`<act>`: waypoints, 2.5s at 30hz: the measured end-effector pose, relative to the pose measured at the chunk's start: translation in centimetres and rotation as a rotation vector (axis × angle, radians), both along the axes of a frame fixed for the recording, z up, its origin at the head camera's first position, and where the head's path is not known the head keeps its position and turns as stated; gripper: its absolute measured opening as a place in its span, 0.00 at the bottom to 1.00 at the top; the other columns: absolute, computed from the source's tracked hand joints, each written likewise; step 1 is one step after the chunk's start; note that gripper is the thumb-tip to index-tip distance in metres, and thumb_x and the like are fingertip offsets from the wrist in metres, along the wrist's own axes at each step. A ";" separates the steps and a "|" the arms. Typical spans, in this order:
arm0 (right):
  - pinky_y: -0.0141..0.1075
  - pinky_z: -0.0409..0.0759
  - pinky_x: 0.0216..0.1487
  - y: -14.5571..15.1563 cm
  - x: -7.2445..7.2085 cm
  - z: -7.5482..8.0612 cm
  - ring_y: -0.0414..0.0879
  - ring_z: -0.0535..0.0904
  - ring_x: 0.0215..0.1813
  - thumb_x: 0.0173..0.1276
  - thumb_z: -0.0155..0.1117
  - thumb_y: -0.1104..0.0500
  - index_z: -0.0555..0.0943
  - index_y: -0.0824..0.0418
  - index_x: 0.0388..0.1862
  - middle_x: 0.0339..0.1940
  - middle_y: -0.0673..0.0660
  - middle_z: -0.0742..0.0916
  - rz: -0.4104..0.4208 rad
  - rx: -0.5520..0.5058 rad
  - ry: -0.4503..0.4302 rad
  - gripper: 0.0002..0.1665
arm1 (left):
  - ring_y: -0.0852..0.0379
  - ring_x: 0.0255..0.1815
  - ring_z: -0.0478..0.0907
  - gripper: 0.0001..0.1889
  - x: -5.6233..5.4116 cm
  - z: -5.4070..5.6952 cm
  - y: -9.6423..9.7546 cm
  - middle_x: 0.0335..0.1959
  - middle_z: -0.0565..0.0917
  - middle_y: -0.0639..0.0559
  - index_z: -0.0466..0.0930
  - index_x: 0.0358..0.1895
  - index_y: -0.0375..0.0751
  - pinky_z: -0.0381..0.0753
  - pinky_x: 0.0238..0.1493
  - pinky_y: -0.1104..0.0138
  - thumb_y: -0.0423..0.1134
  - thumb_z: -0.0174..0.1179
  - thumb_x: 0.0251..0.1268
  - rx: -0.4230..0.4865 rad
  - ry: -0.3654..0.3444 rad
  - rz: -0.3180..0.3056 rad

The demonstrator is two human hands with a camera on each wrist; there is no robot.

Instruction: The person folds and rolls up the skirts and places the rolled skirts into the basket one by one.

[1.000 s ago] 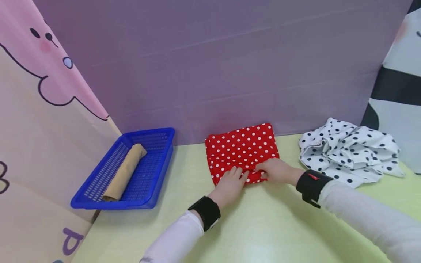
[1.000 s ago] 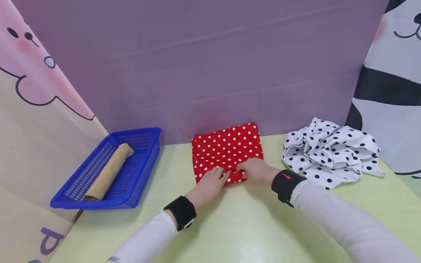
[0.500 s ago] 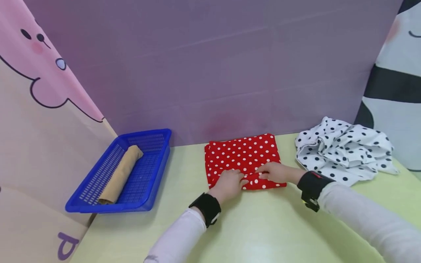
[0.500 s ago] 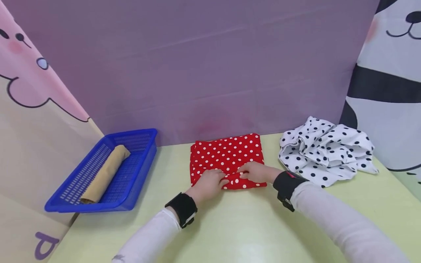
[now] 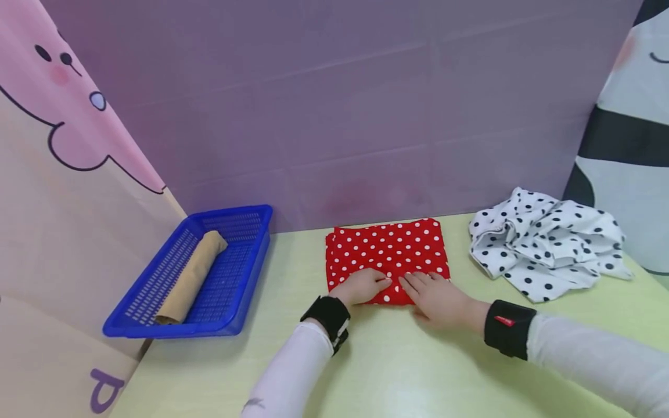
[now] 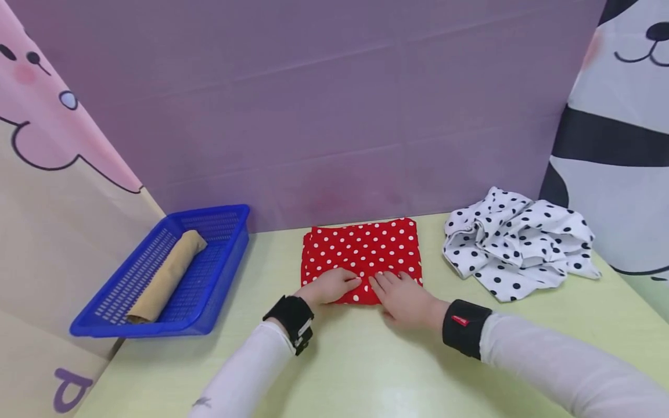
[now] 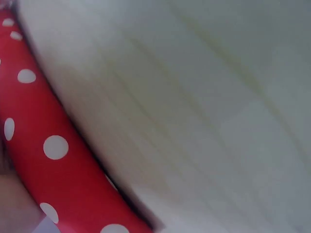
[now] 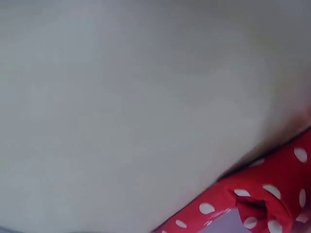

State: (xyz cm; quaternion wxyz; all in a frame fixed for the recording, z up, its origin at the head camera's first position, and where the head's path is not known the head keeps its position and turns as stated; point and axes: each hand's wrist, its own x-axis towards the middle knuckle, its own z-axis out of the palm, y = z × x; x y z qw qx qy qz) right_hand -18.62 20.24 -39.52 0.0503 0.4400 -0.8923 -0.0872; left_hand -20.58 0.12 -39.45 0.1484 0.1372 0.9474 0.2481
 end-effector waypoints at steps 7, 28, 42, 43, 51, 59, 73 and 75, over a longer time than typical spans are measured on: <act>0.49 0.79 0.52 -0.3 0.0 -0.1 0.59 0.78 0.55 0.52 0.74 0.52 0.73 0.67 0.60 0.53 0.65 0.81 -0.008 -0.016 0.033 0.38 | 0.54 0.56 0.73 0.22 0.3 -0.1 0.2 0.55 0.79 0.51 0.73 0.63 0.45 0.71 0.61 0.58 0.50 0.50 0.71 -0.061 0.013 -0.017; 0.46 0.78 0.53 0.2 -3.2 2.0 0.51 0.76 0.52 0.55 0.72 0.57 0.78 0.62 0.58 0.49 0.57 0.84 -0.198 -0.276 -0.571 0.30 | 0.52 0.65 0.68 0.25 2.7 -0.4 -0.5 0.61 0.74 0.49 0.72 0.61 0.43 0.66 0.67 0.59 0.51 0.57 0.65 -0.333 0.348 -0.210; 0.53 0.72 0.60 0.9 -1.7 -0.2 0.60 0.70 0.64 0.57 0.71 0.51 0.64 0.65 0.69 0.61 0.64 0.77 -0.099 -0.185 -0.350 0.44 | 0.58 0.44 0.75 0.18 0.7 1.5 -0.1 0.42 0.80 0.53 0.78 0.52 0.44 0.77 0.52 0.67 0.48 0.61 0.62 -0.173 0.066 -0.099; 0.54 0.72 0.60 0.8 -1.3 -0.5 0.60 0.70 0.64 0.56 0.71 0.50 0.64 0.65 0.69 0.62 0.64 0.76 -0.101 -0.150 -0.289 0.45 | 0.57 0.46 0.75 0.20 0.6 1.5 -0.1 0.44 0.80 0.53 0.77 0.55 0.43 0.77 0.54 0.65 0.48 0.60 0.63 -0.163 0.034 -0.086; 0.53 0.78 0.53 -1.2 -0.2 -0.4 0.60 0.76 0.57 0.51 0.76 0.51 0.68 0.68 0.63 0.55 0.66 0.79 -0.121 -0.017 -0.089 0.44 | 0.54 0.54 0.71 0.25 -0.1 1.3 0.1 0.52 0.77 0.51 0.73 0.62 0.44 0.74 0.59 0.60 0.49 0.58 0.64 -0.113 -0.139 0.024; 0.51 0.76 0.57 -0.9 -2.3 -0.7 0.59 0.76 0.58 0.52 0.75 0.53 0.68 0.67 0.58 0.53 0.64 0.80 -0.103 -0.079 -0.239 0.39 | 0.55 0.57 0.74 0.25 0.8 0.6 0.5 0.52 0.79 0.51 0.67 0.62 0.43 0.70 0.64 0.55 0.52 0.52 0.68 -0.284 0.050 -0.100; 0.55 0.67 0.64 -1.1 -4.3 1.2 0.57 0.68 0.63 0.56 0.70 0.60 0.66 0.66 0.65 0.60 0.60 0.76 -0.233 -0.102 -0.692 0.39 | 0.50 0.68 0.61 0.32 3.6 -0.6 0.9 0.65 0.65 0.46 0.63 0.61 0.44 0.64 0.68 0.55 0.55 0.61 0.58 -0.550 0.432 -0.246; 0.56 0.67 0.64 -1.1 -4.3 1.9 0.57 0.68 0.62 0.55 0.70 0.61 0.66 0.66 0.65 0.59 0.60 0.76 -0.249 -0.095 -0.737 0.39 | 0.49 0.69 0.61 0.30 3.5 -0.6 0.8 0.66 0.66 0.46 0.65 0.63 0.43 0.63 0.69 0.56 0.53 0.60 0.61 -0.506 0.424 -0.233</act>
